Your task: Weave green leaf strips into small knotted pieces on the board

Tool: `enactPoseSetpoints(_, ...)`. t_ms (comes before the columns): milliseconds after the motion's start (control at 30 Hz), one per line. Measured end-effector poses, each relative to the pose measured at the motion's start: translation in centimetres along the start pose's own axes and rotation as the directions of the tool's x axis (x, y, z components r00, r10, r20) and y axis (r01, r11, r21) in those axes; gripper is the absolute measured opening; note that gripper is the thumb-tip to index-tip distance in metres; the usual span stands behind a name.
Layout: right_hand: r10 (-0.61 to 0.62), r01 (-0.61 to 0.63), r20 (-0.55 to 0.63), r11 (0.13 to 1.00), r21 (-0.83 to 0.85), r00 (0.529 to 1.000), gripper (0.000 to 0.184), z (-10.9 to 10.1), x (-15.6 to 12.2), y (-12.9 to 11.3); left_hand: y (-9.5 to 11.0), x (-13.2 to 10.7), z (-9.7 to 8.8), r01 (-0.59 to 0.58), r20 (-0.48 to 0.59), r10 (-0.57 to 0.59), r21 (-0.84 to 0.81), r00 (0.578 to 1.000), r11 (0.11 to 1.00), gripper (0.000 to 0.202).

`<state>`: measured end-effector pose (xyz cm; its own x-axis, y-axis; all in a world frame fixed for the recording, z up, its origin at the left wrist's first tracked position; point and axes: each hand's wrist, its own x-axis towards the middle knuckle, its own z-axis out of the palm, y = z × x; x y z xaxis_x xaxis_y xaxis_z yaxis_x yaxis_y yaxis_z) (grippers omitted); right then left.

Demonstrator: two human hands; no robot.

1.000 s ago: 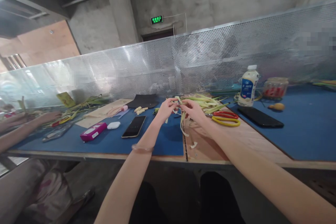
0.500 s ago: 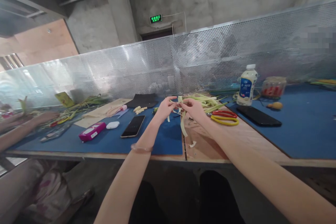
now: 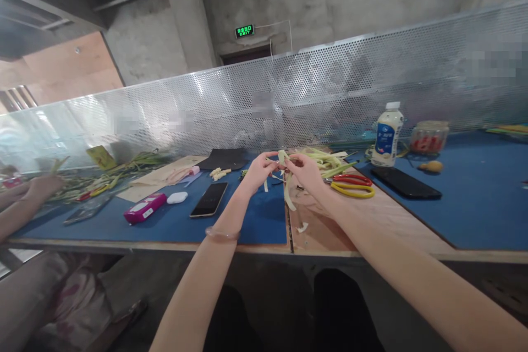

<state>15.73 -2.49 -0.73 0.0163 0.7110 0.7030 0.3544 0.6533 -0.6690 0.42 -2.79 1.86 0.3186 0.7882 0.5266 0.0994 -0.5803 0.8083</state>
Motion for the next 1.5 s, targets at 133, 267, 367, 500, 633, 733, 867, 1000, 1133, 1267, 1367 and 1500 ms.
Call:
enactPoseSetpoints(133,-0.026,0.025,-0.031,0.999,-0.037,0.999,0.020,-0.2,0.0,0.1,0.1,-0.1,0.0,0.000,0.009,0.000,-0.013,1.000,1.000,0.038)
enactPoseSetpoints(267,-0.043,0.040,-0.047,0.998,-0.053,0.998,0.021,-0.3,-0.1,-0.1,0.1,-0.1,-0.1,0.010,0.023,-0.010,-0.030,1.000,1.000,0.034)
enactPoseSetpoints(367,-0.044,0.040,-0.065,0.997,-0.063,0.997,0.021,-0.3,-0.1,-0.1,0.1,-0.1,-0.1,0.022,0.036,-0.020,-0.045,0.999,0.999,0.025)
enactPoseSetpoints(500,-0.041,0.035,-0.081,0.997,-0.071,0.996,0.020,-0.2,0.0,-0.2,0.1,0.0,-0.2,0.037,0.037,-0.035,-0.067,0.999,0.997,0.020)
enactPoseSetpoints(633,-0.042,0.038,-0.065,0.998,-0.058,0.997,0.020,-0.3,0.0,-0.2,0.1,0.0,-0.4,0.067,0.046,-0.063,-0.088,0.997,0.994,0.022)
enactPoseSetpoints(733,-0.044,0.043,-0.043,0.999,-0.030,0.998,0.020,-0.4,-0.1,-0.3,0.3,-0.2,-0.4,0.102,0.073,-0.094,-0.108,0.993,0.989,0.027)
enactPoseSetpoints(867,-0.052,0.051,0.027,0.998,0.030,0.998,0.020,-0.3,-0.3,-0.9,0.6,-0.4,0.0,0.140,0.105,-0.126,-0.141,0.987,0.980,0.033)
enactPoseSetpoints(1000,-0.036,0.027,0.098,0.995,0.092,0.995,0.020,-0.1,-0.6,-1.6,0.6,-0.5,0.2,0.163,0.118,-0.146,-0.149,0.982,0.975,0.035)
enactPoseSetpoints(1133,0.006,-0.020,0.104,0.991,0.132,0.995,0.020,-0.3,-0.7,-2.1,0.1,-0.2,0.0,0.175,0.094,-0.165,-0.122,0.982,0.977,0.028)
enactPoseSetpoints(1267,0.004,-0.015,0.074,0.989,0.148,0.997,0.021,-0.5,-0.6,-2.3,-0.2,0.0,-0.1,0.174,0.079,-0.165,-0.118,0.983,0.978,0.027)
enactPoseSetpoints(1367,0.004,-0.020,0.099,0.987,0.161,0.995,0.021,-0.5,-0.5,-2.4,0.0,-0.1,0.1,0.165,0.087,-0.155,-0.123,0.984,0.979,0.031)
enactPoseSetpoints(1500,0.012,-0.036,0.141,0.984,0.173,0.990,0.023,-0.4,-0.6,-2.4,0.2,-0.3,0.4,0.151,0.108,-0.139,-0.113,0.984,0.982,0.028)
